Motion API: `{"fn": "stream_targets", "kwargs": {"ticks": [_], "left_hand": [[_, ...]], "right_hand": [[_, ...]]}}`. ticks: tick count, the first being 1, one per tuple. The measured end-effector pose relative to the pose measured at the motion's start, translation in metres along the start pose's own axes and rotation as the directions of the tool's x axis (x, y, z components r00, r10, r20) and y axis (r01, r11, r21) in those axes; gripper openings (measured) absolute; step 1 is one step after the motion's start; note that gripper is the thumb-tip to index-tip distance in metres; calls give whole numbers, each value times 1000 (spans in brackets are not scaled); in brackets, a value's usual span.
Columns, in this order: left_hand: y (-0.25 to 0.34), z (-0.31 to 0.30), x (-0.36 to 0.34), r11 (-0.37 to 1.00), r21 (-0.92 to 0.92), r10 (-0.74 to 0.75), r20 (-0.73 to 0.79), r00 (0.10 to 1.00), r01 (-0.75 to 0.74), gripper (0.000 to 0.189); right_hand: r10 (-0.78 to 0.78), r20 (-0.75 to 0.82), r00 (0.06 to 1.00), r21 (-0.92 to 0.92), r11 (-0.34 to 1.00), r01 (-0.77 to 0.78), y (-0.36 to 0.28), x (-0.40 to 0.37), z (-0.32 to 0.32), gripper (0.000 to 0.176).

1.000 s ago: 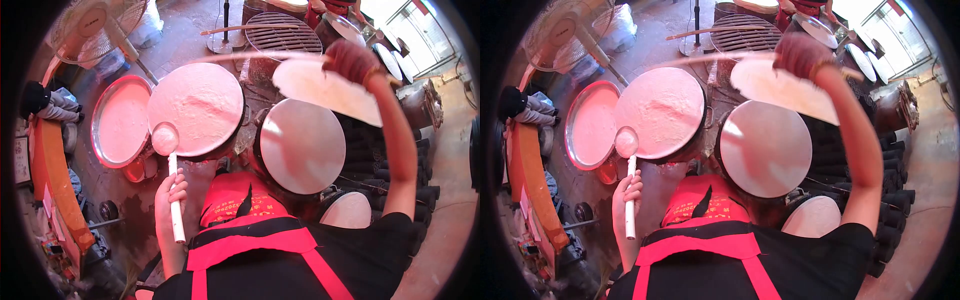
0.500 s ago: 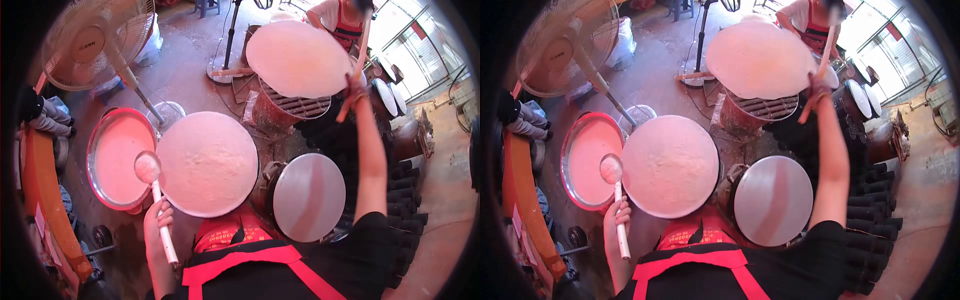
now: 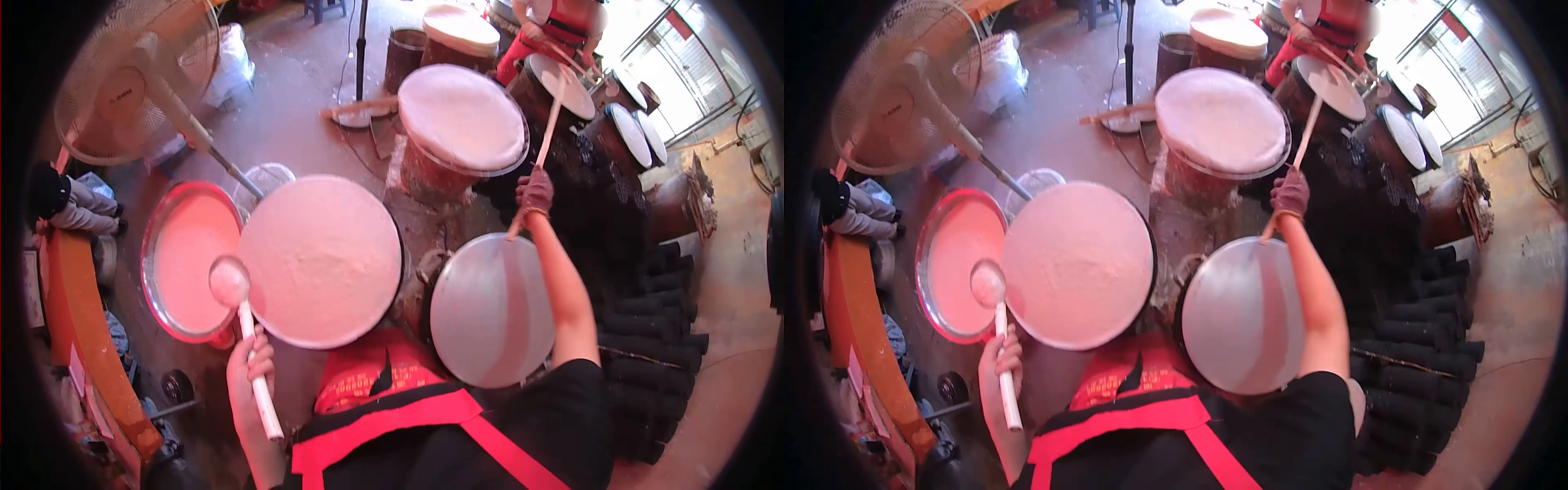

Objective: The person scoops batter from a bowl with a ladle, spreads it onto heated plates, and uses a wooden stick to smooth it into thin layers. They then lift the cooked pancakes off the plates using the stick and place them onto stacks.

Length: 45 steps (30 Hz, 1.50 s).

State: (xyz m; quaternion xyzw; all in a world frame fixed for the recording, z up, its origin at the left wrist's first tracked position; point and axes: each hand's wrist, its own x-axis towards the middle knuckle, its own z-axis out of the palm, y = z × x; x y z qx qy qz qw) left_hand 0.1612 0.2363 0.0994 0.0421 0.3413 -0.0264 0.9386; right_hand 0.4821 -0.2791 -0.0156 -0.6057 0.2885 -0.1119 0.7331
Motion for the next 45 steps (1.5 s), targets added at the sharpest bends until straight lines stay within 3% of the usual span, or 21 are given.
{"fn": "stream_targets", "kwargs": {"ticks": [1,2,3,4,9,10,12,15,16,18,25,28,30,31,34,36,38,40,42,43,45], "left_hand": [[-6,2,0,1000,-8,-19,22,1000,19,21],[-9,-1,3,999,37,-13,21,1000,13,21],[-15,-2,5,998,62,-29,39,999,27,22],[-21,1,6,994,89,-62,35,997,58,20],[-49,-9,16,978,189,-108,72,992,92,24],[-55,-10,15,976,193,-117,66,991,102,24],[-65,-8,12,973,200,-133,59,989,118,24],[-70,-5,0,968,202,-165,62,984,149,27],[-70,-6,-4,967,203,-171,59,983,156,28],[-67,-10,-14,970,176,-177,43,983,167,29],[-27,-32,-23,994,58,-94,28,995,92,26],[13,-52,-29,992,-72,-93,149,985,104,28],[51,-71,-34,996,-46,74,96,993,-70,26],[72,-82,-31,946,184,268,15,963,-266,25],[166,-121,-4,549,720,696,-112,709,-424,20],[227,-139,27,-63,984,874,134,466,-164,24],[300,-181,65,-573,815,688,537,488,-88,30],[374,-190,87,-889,458,358,674,646,14,37],[424,-189,96,-997,63,62,481,875,36,45],[448,-190,102,-999,18,36,552,833,31,46],[463,-226,132,-924,319,370,601,708,212,38]], "right_hand": [[-67,191,979,-84,993,84,-21,-37,-22,23],[-139,256,957,-481,840,251,-44,-78,-40,27],[-254,434,864,-681,536,499,-57,-113,-68,37],[-286,640,713,-660,269,701,-68,-145,-94,42],[366,781,506,-408,-315,857,-84,-245,-206,63],[370,835,408,-300,-316,900,-82,-250,-220,64],[465,751,468,-232,-479,847,-91,-259,-212,58],[132,689,713,-439,-707,555,-92,-224,-227,41],[88,455,886,-545,-760,355,-113,-225,-205,37],[85,434,897,-640,-672,373,-133,-210,-217,34],[-125,879,461,-470,-53,881,-131,-232,-135,29],[-21,740,672,-637,299,711,-111,-261,-55,30],[88,684,724,-543,725,424,-78,-297,9,31],[169,705,689,-522,781,343,-63,-317,40,32],[391,710,586,-542,834,102,3,-398,137,37],[406,704,582,-549,831,85,64,-438,194,29],[360,789,497,-551,772,317,127,-466,247,23],[28,951,308,-257,623,739,189,-483,310,33],[-180,983,43,-9,188,982,261,-480,356,44],[-55,990,127,-111,230,967,252,-495,388,45],[203,937,285,-334,275,902,234,-526,435,49]]}}
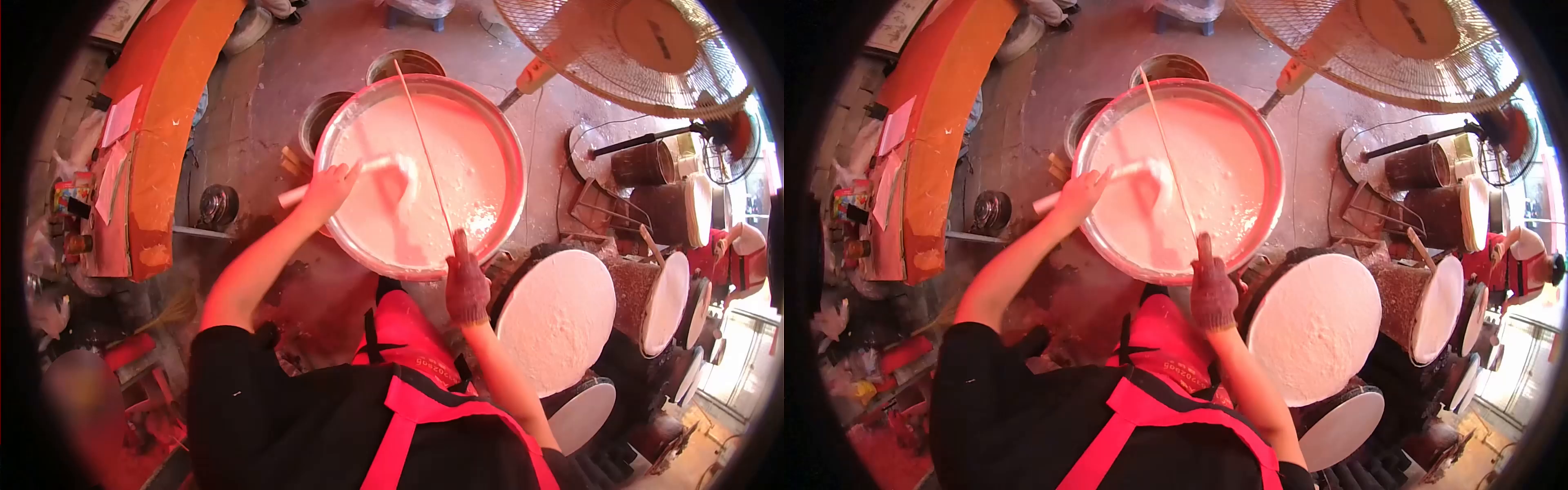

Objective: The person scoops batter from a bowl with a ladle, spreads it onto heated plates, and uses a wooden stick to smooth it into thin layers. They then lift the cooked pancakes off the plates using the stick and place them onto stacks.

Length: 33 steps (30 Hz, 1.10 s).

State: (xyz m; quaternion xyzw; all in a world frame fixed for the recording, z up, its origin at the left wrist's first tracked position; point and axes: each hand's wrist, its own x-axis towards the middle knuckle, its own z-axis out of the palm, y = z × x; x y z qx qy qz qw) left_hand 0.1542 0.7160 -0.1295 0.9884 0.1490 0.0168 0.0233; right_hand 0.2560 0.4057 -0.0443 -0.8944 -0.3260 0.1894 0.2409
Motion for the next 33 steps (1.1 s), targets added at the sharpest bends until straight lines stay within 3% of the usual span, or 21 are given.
{"fn": "stream_targets", "kwargs": {"ticks": [1,2,3,4,5,6,8,11,12,16,17,19,21,24,27,29,31,33], "left_hand": [[-3,16,3,984,-69,-168,-60,984,163,35],[12,42,8,761,-468,-400,206,893,449,30],[28,69,12,315,-650,-579,445,683,691,28],[47,76,19,-29,-722,-522,601,605,692,24],[65,82,26,-373,-669,-447,737,507,643,28],[85,40,40,-787,-390,-134,864,485,478,25],[103,31,52,-941,-79,97,868,486,330,19],[134,-11,55,-966,148,237,831,504,211,28],[147,-35,54,-977,174,213,819,533,123,26],[169,-105,48,-985,155,160,685,711,73,21],[174,-124,45,-994,90,109,650,752,67,20],[190,-178,31,-998,-37,14,571,821,42,20],[194,-209,18,-985,-138,33,454,890,106,12],[200,-265,3,-944,-292,58,316,947,155,17],[210,-336,-12,-769,-634,-137,287,948,81,20],[211,-379,-17,-540,-839,-267,248,931,69,24],[194,-401,-16,-304,-951,-249,141,958,61,25],[176,-407,-9,-153,-983,-234,136,963,102,23]], "right_hand": [[51,59,997,-63,997,-47,-6,17,10,51],[98,111,989,-128,988,-83,-7,35,25,53],[143,155,978,-198,974,-111,-3,49,39,55],[177,202,963,-187,972,-140,5,56,52,57],[187,239,953,-171,974,-148,9,57,58,57],[193,274,942,-156,976,-155,13,51,61,57],[165,273,948,-66,986,-153,16,29,57,58],[218,266,939,-103,975,-197,2,-11,28,60],[144,166,975,14,989,-149,10,-27,24,57],[-57,-40,998,-59,997,55,43,-71,17,59],[-150,-107,983,-90,986,141,58,-79,22,61],[-192,-183,964,42,978,203,58,-99,4,63],[-221,-230,948,123,959,254,57,-119,-18,66],[-237,-226,945,309,902,300,49,-141,-54,70],[-358,-429,830,110,891,441,26,-160,-108,65],[-302,-384,873,34,940,340,28,-166,-136,64],[-270,-460,846,-97,962,254,33,-167,-151,64],[-259,-572,778,-111,965,239,39,-167,-152,64]]}}
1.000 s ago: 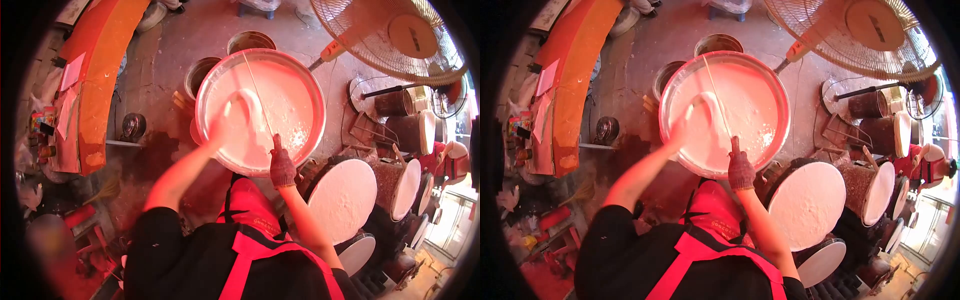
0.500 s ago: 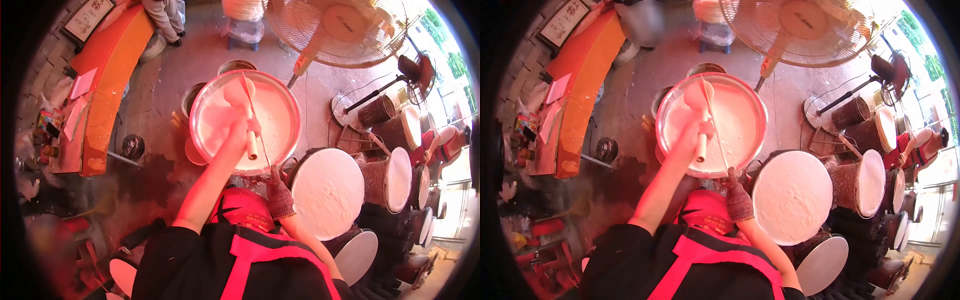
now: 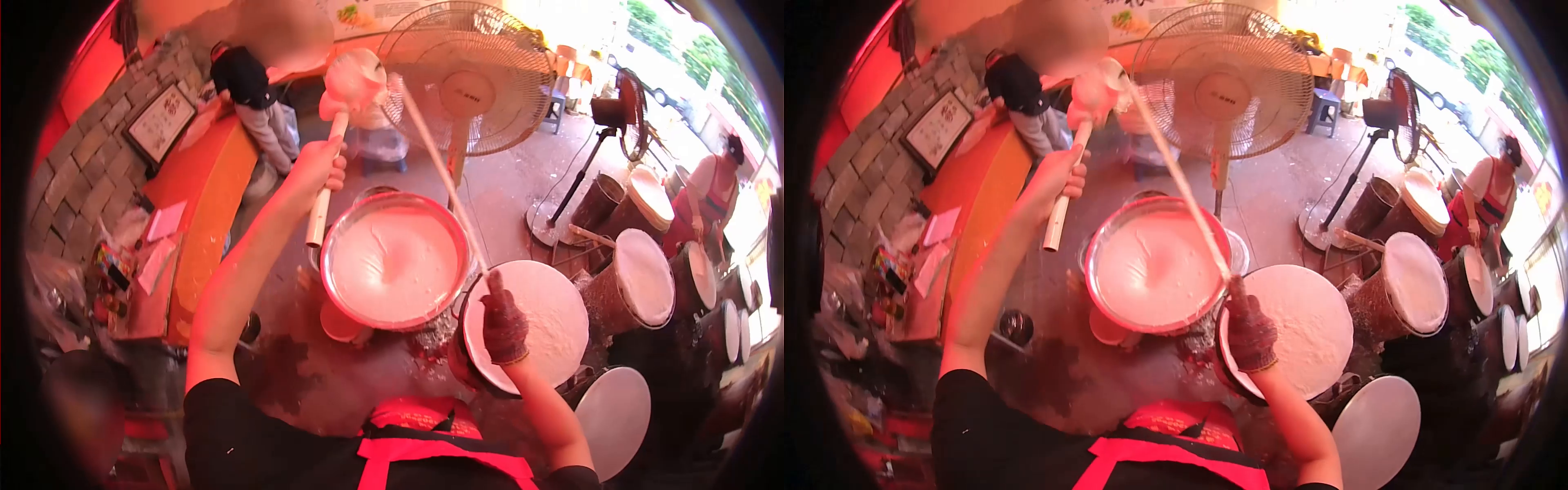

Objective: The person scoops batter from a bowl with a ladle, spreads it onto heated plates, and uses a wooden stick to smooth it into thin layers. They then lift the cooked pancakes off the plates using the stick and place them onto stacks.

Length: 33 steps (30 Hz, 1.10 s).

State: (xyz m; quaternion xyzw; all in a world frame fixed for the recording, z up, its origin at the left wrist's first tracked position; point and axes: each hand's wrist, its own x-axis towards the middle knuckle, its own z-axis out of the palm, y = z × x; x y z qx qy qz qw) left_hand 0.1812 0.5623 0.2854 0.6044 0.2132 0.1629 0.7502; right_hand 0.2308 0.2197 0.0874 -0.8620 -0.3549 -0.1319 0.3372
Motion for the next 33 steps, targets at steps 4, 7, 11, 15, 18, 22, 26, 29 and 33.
{"fn": "stream_targets", "kwargs": {"ticks": [4,7,11,15,18,22,26,29,33], "left_hand": [[-44,-40,53,946,28,-323,21,946,322,24],[-86,-68,88,627,-288,-705,187,684,724,20],[-105,-47,78,497,-220,-788,290,543,839,15],[-81,22,32,415,-63,-860,300,414,908,17],[-66,92,-14,311,89,-897,355,261,946,15],[-84,205,-69,296,384,-888,448,104,874,20],[-124,326,-131,664,687,-747,620,240,295,21],[-163,410,-203,751,509,-423,860,286,-420,26],[-262,498,-269,553,167,-102,986,133,-816,31]], "right_hand": [[61,-143,988,15,998,-60,-1,-15,16,63],[160,-36,986,73,985,-157,-11,-47,15,60],[335,-84,938,116,939,-325,14,-124,8,56],[722,64,688,386,618,-685,15,-221,-42,50],[573,-283,769,137,818,-559,18,-296,-65,44],[858,-130,497,398,505,-766,10,-355,-128,38],[528,-407,745,89,835,-543,12,-357,-191,36],[457,-493,740,-98,816,-569,25,-359,-233,38],[745,-433,507,-105,517,-850,54,-395,-299,40]]}}
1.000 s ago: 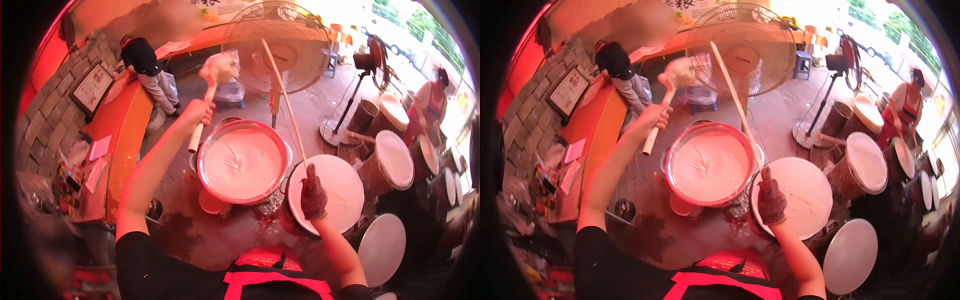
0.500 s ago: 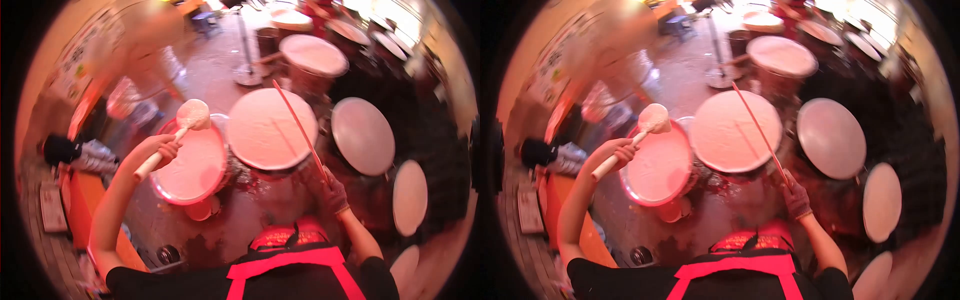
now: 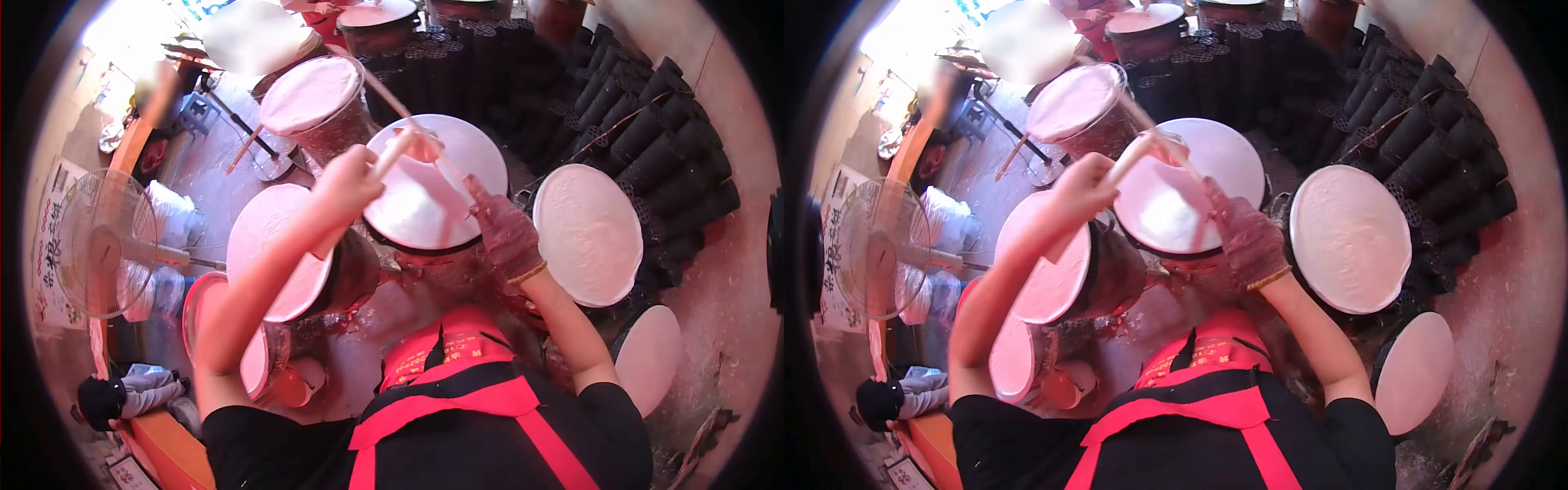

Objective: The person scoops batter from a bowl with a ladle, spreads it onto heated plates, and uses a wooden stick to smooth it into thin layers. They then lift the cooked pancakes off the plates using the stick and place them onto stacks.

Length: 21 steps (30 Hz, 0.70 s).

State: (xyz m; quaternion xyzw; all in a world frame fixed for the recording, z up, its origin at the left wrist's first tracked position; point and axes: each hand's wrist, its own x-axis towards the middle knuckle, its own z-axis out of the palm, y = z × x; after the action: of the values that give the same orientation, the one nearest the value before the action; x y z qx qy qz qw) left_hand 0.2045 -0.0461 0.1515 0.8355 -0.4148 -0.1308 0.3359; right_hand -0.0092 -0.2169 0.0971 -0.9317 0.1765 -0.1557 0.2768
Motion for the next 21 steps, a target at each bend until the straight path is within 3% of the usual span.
{"fn": "stream_targets", "kwargs": {"ticks": [1,3,4,5,6,8,10,11,12,15,16,19,20,21], "left_hand": [[13,20,7,1000,8,-12,40,999,12,35],[26,60,15,996,-78,-31,43,999,35,33],[16,86,22,984,-165,-54,36,998,59,33],[6,111,29,966,-248,-71,31,997,77,33],[11,128,31,930,-349,-120,21,993,120,34],[25,159,36,855,-477,-248,-28,968,205,33],[20,191,37,739,-630,-346,-55,937,236,32],[14,205,39,669,-706,-382,-57,922,234,32],[15,210,42,569,-787,-417,-27,908,238,30],[12,213,56,413,-891,-491,-43,870,189,26],[19,203,61,417,-899,-491,-100,866,133,24],[37,152,78,331,-942,-351,-169,921,-46,23],[46,130,80,264,-959,-280,-174,944,-98,24],[59,105,78,204,-966,-180,-198,964,-161,26]], "right_hand": [[112,25,993,-49,993,-110,17,3,-5,41],[84,-208,974,367,930,-1,89,-6,21,40],[305,-10,952,581,777,-243,104,-18,20,40],[455,223,862,710,530,-463,110,-29,19,39],[585,365,725,773,244,-586,98,-40,13,38],[573,454,682,789,97,-606,128,-70,37,39],[561,204,802,787,394,-475,151,-93,80,41],[434,-84,897,642,712,-284,159,-99,104,42],[199,-316,928,376,924,-69,153,-93,107,42],[467,-41,883,529,760,-377,133,-84,100,45],[528,13,849,468,748,-472,122,-76,93,43],[529,-62,847,531,736,-421,117,-40,108,43],[329,-371,869,356,914,-194,144,-31,146,40],[542,-182,820,583,732,-354,136,-21,139,39]]}}
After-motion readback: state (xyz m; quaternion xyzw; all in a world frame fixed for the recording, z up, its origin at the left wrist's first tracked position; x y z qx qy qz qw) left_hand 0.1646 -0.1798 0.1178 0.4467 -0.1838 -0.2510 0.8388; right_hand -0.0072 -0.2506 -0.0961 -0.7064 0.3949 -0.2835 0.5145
